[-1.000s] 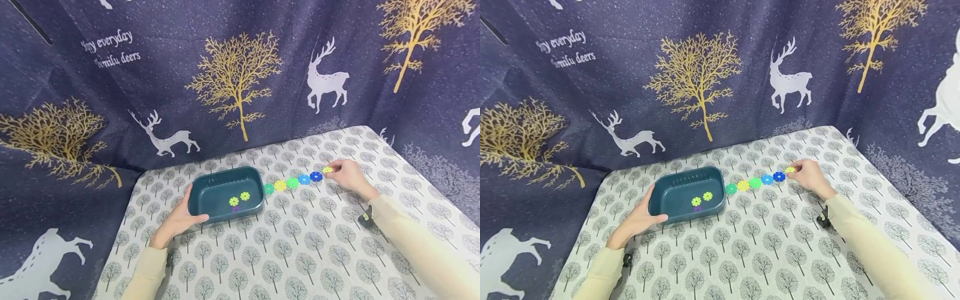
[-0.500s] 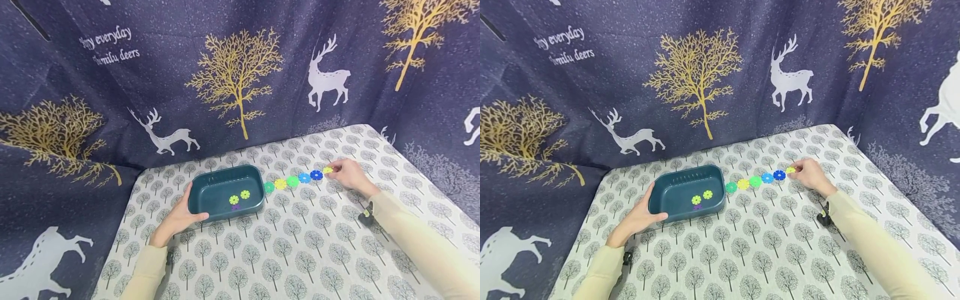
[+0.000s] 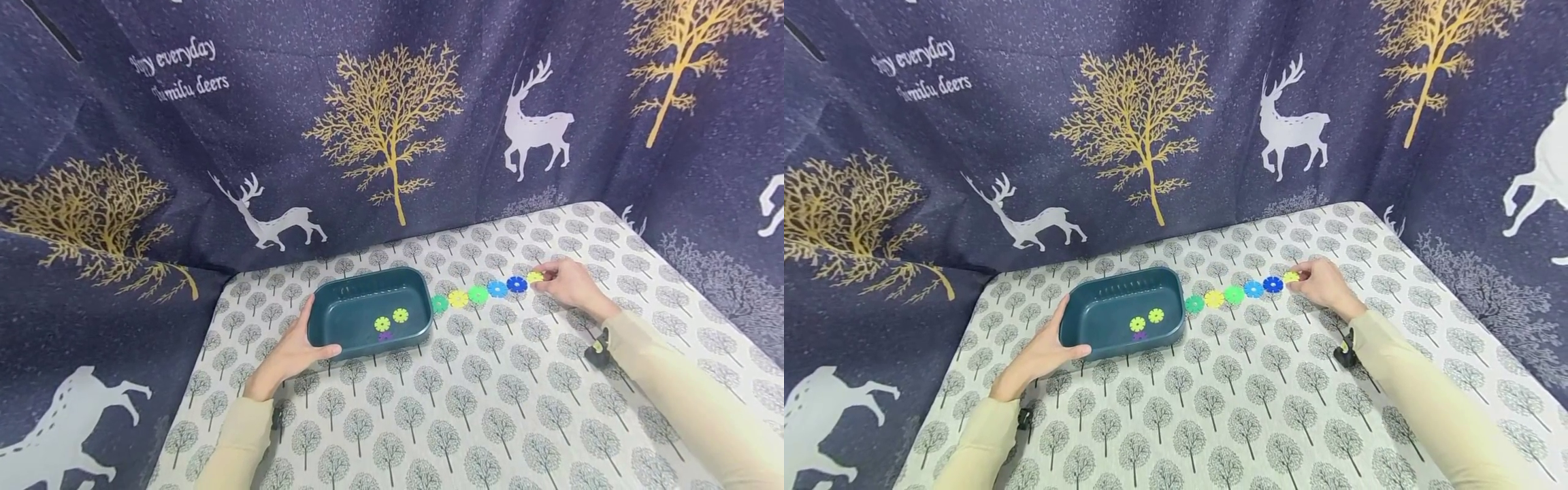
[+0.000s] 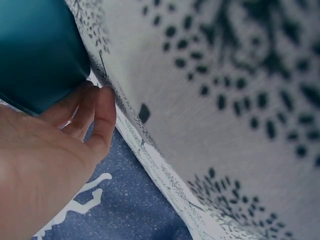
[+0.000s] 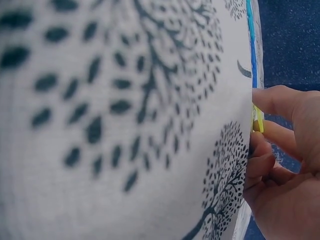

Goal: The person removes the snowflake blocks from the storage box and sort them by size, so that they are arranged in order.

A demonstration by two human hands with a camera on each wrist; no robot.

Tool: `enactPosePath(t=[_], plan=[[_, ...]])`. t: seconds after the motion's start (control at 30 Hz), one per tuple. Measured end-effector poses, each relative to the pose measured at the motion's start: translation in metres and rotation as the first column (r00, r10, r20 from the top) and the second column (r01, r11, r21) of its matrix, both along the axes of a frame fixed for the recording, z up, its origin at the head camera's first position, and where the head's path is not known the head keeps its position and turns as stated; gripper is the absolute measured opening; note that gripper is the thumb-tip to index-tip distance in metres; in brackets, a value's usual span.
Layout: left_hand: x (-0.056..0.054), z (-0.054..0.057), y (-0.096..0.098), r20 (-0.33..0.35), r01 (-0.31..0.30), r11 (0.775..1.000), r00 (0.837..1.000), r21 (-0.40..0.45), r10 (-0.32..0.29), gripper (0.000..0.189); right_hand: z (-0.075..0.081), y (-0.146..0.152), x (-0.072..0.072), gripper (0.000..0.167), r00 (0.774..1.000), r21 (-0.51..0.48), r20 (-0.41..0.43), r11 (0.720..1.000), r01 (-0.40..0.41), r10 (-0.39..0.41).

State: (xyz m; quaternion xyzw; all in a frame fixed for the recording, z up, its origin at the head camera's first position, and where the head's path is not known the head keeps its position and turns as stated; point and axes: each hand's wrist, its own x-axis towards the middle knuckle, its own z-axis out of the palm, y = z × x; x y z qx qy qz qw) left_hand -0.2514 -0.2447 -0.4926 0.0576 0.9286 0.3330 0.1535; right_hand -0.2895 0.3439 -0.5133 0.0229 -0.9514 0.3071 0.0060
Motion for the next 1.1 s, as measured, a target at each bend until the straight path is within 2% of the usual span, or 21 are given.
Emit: enactPosePath(t=[0.27, 0.37, 0.5, 0.63, 0.8, 0.93, 1.1], plan=[[-0.004, -0.004, -0.002, 0.003, -0.002, 1.0, 1.0, 0.009, 0.002, 0.135, 0.002, -0.004, 0.001, 0.053, 1.0, -0.015, -0.015, 1.0, 0.016, -0.016], [-0.005, -0.004, -0.002, 0.005, -0.007, 1.0, 1.0, 0.008, 0.007, 0.135, 0.011, -0.015, 0.004, 0.055, 0.999, -0.03, -0.042, 0.999, 0.03, -0.031], [-0.004, -0.003, -0.002, 0.001, -0.013, 1.0, 1.0, 0.0, 0.013, 0.136, 0.028, -0.049, 0.009, 0.052, 0.996, -0.069, -0.094, 0.998, 0.002, -0.008], [-0.003, -0.003, -0.003, 0.0, -0.01, 1.0, 1.0, -0.003, 0.01, 0.136, 0.043, -0.094, 0.014, 0.051, 0.992, -0.135, -0.104, 0.987, -0.087, 0.073], [-0.002, -0.004, -0.004, 0.0, -0.01, 1.0, 1.0, 0.01, 0.01, 0.136, 0.053, -0.151, 0.019, 0.05, 0.975, -0.199, -0.108, 0.957, -0.212, 0.193], [0.0, -0.003, -0.004, 0.0, -0.018, 1.0, 1.0, 0.007, 0.018, 0.138, 0.056, -0.196, 0.021, 0.049, 0.951, -0.206, -0.116, 0.93, -0.305, 0.286], [-0.002, 0.0, -0.003, 0.012, -0.027, 1.0, 1.0, 0.006, 0.027, 0.137, 0.058, -0.238, 0.015, 0.043, 0.904, -0.114, -0.126, 0.899, -0.423, 0.41]])
